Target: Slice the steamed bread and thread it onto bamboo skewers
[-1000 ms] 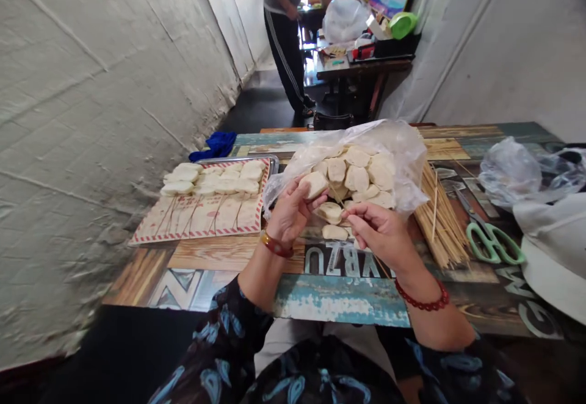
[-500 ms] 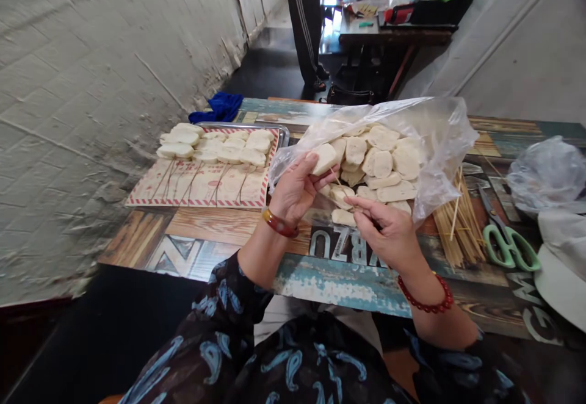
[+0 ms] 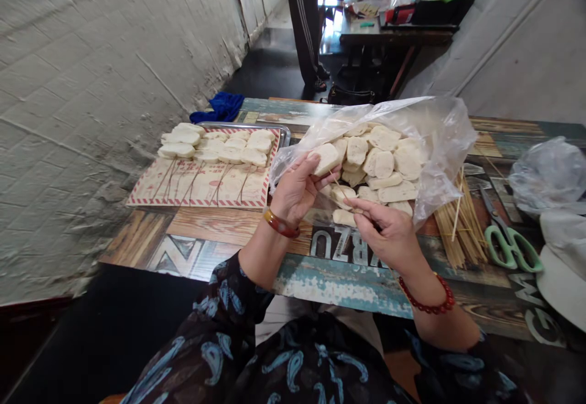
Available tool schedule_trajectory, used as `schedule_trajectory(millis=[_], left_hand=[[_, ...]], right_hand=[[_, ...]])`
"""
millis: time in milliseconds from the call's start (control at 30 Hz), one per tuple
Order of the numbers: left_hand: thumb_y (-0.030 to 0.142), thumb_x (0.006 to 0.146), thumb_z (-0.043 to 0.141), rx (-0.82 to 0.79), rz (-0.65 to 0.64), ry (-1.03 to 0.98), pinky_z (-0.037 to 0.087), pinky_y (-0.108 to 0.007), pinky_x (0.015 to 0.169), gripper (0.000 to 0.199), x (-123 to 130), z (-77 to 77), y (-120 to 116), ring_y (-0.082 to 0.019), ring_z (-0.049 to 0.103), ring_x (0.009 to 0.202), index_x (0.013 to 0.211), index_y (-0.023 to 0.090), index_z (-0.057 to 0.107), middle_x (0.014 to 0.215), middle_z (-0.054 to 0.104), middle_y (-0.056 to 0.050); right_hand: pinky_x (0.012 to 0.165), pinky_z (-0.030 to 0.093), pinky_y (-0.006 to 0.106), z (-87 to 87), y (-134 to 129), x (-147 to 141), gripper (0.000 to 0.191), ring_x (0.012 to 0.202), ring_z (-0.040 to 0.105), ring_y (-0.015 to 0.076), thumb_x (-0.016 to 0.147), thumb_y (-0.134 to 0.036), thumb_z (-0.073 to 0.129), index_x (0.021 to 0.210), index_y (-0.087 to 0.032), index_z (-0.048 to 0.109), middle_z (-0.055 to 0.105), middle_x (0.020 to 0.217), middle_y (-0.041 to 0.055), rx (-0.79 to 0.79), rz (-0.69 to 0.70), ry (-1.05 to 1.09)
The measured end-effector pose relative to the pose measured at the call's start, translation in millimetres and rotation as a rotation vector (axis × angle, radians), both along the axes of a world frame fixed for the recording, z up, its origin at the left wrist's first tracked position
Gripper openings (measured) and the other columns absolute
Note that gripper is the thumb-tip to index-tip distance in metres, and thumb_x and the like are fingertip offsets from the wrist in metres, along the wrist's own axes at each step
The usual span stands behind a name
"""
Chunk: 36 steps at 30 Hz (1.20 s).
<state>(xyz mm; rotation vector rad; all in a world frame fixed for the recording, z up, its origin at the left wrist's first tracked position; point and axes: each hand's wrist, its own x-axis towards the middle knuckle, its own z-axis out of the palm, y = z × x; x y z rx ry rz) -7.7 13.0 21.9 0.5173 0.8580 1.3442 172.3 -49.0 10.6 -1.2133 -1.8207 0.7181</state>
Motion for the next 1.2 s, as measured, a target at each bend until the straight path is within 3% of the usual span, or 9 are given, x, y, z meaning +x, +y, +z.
schedule_trajectory(millis=[233, 500, 667, 1200], left_hand=[[0.017, 0.088, 0.067, 0.021, 0.011, -0.009, 0.064, -0.032, 0.081, 0.009, 1.0, -0.4, 0.4, -0.017, 0.076, 0.08, 0.097, 0.016, 0.07, 0.095, 0.078, -0.004], [0.021, 0.086, 0.071, 0.006, 0.019, 0.023, 0.062, -0.03, 0.081, 0.021, -1.4, -0.3, 1.2, -0.02, 0.076, 0.087, 0.107, 0.017, 0.07, 0.101, 0.078, -0.005], [0.019, 0.086, 0.07, 0.022, 0.021, 0.004, 0.061, -0.027, 0.073, 0.016, -0.7, 0.8, 0.6, -0.018, 0.076, 0.079, 0.102, 0.016, 0.07, 0.097, 0.078, -0.004], [0.03, 0.072, 0.085, 0.129, -0.025, 0.029, 0.06, -0.03, 0.08, 0.035, -1.1, -4.0, -0.7, -0.019, 0.075, 0.087, 0.102, 0.016, 0.074, 0.101, 0.078, -0.006]], right_hand=[[0.047, 0.039, 0.026, 0.2, 0.6, -0.9, 0.033, 0.044, 0.044, 0.0115, 0.087, -0.024, 0.056, 0.105, -0.016, 0.082, 0.059, 0.052, -0.0019, -0.002, 0.001, 0.014], [0.049, 0.041, 0.025, 1.0, -0.1, 0.7, 0.034, 0.045, 0.046, 0.0111, 0.087, -0.025, 0.055, 0.105, -0.014, 0.082, 0.064, 0.056, -0.0008, 0.004, -0.004, 0.01], [0.049, 0.042, 0.024, 0.1, -1.0, 1.0, 0.034, 0.046, 0.05, 0.0108, 0.087, -0.024, 0.055, 0.107, -0.013, 0.081, 0.07, 0.063, 0.0012, 0.011, 0.005, 0.015], [0.05, 0.042, 0.023, -2.4, -0.6, 1.4, 0.035, 0.047, 0.048, 0.0097, 0.088, -0.022, 0.056, 0.109, -0.011, 0.081, 0.066, 0.06, -0.0004, -0.017, 0.019, 0.023]])
